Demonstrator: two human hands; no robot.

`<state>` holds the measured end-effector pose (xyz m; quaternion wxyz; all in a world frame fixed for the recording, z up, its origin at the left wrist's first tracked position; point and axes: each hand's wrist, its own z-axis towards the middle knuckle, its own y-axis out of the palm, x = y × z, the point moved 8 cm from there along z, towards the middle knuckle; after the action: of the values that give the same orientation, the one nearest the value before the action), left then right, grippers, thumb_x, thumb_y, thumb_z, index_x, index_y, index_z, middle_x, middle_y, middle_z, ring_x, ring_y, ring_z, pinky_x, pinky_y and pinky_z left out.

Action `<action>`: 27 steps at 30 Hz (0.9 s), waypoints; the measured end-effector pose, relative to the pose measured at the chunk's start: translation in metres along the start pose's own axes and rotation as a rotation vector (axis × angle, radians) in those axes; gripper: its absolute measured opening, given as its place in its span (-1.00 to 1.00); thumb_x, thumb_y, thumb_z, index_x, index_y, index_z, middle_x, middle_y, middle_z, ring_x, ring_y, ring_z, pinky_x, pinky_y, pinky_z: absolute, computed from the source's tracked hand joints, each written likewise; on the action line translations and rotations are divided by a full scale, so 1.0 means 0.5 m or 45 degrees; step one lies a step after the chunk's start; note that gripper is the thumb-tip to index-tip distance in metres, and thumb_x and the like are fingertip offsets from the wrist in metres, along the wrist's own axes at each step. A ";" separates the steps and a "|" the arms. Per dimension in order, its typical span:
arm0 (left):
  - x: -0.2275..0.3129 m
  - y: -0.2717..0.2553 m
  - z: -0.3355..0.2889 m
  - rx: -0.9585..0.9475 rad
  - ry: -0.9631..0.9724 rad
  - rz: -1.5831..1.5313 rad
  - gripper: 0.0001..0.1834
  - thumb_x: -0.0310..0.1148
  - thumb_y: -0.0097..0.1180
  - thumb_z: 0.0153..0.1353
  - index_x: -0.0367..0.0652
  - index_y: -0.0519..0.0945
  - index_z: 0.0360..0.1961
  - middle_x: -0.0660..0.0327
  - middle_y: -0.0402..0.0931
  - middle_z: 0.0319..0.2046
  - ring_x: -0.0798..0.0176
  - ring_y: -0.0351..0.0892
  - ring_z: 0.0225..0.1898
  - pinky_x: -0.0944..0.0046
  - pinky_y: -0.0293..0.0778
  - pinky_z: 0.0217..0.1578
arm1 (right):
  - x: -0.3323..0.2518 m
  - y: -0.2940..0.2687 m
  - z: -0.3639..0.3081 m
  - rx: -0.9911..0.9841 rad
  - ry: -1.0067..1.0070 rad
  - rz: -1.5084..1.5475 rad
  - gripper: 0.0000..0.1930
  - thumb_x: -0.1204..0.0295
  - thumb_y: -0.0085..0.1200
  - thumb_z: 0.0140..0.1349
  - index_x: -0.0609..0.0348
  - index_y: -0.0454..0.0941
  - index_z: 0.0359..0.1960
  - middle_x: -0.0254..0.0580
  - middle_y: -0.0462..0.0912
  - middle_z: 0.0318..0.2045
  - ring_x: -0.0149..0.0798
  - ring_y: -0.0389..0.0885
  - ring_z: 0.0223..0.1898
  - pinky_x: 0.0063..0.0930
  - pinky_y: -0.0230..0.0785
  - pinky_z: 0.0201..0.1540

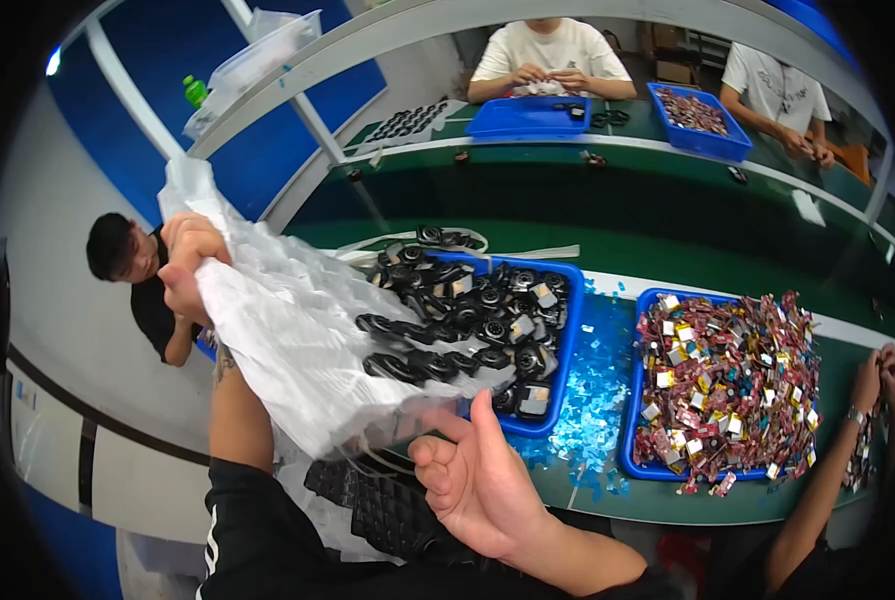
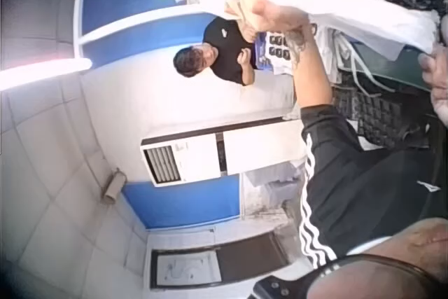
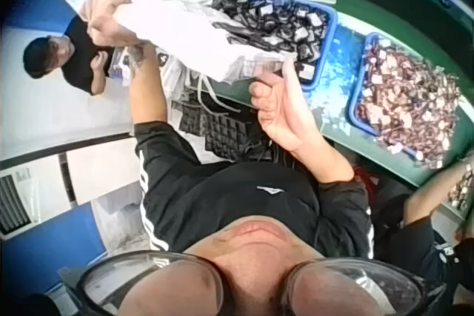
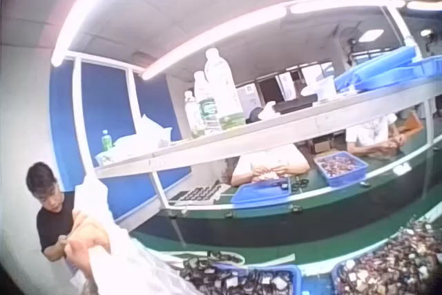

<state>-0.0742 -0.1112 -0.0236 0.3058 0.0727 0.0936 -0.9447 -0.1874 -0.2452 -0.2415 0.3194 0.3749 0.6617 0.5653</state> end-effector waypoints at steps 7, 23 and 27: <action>-0.087 0.020 0.032 0.180 -0.096 -0.019 -0.43 -0.13 -0.41 0.35 -0.25 0.38 -0.70 0.16 0.35 -0.67 0.22 0.33 -0.54 0.26 0.27 -0.35 | -0.032 -0.038 -0.082 0.070 -0.052 -0.448 -0.59 0.13 -0.31 0.49 0.23 0.44 -0.06 -0.33 0.41 -0.54 -0.46 0.30 -0.59 -0.58 0.17 -0.54; -0.324 -0.013 0.071 0.283 0.408 0.674 -0.66 -0.13 0.28 0.02 -0.23 0.59 -0.41 0.25 0.60 -0.54 0.26 0.60 -0.57 0.34 0.48 -0.52 | -0.584 0.030 0.141 0.798 -0.630 -2.574 -0.72 0.30 0.09 0.22 0.27 0.63 -0.19 -0.12 0.67 -0.30 -0.25 0.63 -0.27 -0.34 0.48 -0.18; -0.629 -0.429 0.055 0.394 -0.261 0.098 -0.67 -0.13 0.16 0.01 -0.23 0.54 -0.40 0.24 0.46 -0.51 0.20 0.44 -0.48 0.16 0.41 -0.41 | -0.478 0.081 0.377 0.323 -0.773 -3.402 -0.61 0.45 0.10 0.12 0.00 0.57 0.04 -0.05 0.60 -0.03 0.00 0.55 0.03 -0.21 0.40 0.12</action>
<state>0.0491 0.2307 0.0928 0.3347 0.0259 -0.0874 -0.9379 0.1008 -0.3508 -0.2312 0.7097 -0.4066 0.4671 -0.3358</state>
